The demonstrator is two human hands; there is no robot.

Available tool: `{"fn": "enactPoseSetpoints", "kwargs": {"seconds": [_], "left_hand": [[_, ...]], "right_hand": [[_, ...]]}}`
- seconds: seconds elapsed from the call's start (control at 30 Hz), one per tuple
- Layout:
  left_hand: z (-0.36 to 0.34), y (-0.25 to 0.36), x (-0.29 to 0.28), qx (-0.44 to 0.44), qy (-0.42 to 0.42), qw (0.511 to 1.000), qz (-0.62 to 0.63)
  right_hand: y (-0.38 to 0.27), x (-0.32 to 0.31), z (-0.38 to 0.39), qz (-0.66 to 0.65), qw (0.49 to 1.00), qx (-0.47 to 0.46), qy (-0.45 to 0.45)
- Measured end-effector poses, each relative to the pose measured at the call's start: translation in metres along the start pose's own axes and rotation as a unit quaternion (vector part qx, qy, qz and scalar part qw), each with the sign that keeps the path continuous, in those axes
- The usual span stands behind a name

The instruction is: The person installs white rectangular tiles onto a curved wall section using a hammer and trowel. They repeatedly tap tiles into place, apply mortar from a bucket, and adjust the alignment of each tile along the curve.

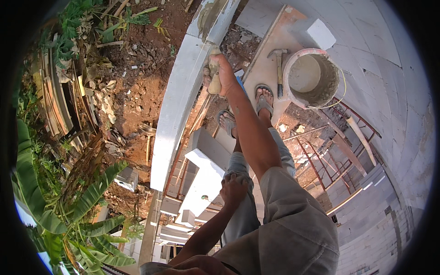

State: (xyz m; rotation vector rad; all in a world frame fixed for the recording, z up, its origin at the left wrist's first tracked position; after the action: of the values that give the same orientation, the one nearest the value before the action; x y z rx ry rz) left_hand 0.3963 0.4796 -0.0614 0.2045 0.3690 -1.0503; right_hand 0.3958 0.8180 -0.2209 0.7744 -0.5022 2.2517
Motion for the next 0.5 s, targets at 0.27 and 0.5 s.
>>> {"fn": "enactPoseSetpoints", "kwargs": {"seconds": [0.27,0.5], "left_hand": [[-0.003,0.001,0.008,-0.01,0.014,1.0,0.016],[-0.001,0.01,0.003,-0.003,-0.011,1.0,0.01]], "right_hand": [[-0.003,-0.011,0.007,-0.061,0.997,-0.006,-0.045],[-0.003,-0.021,0.007,-0.051,0.998,0.014,-0.017]]}}
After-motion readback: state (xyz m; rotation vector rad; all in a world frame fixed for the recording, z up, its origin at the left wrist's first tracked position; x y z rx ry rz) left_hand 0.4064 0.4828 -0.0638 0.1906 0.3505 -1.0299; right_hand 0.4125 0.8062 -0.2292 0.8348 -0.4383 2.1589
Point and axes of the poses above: each hand's wrist, its own z-axis away from the middle knuckle, its own x-axis out of the palm, y = z × x, the point moved 5 cm from there along -z, towards the middle knuckle, and after that the axes turned 11 degrees about -z, right-handed, at the moved point
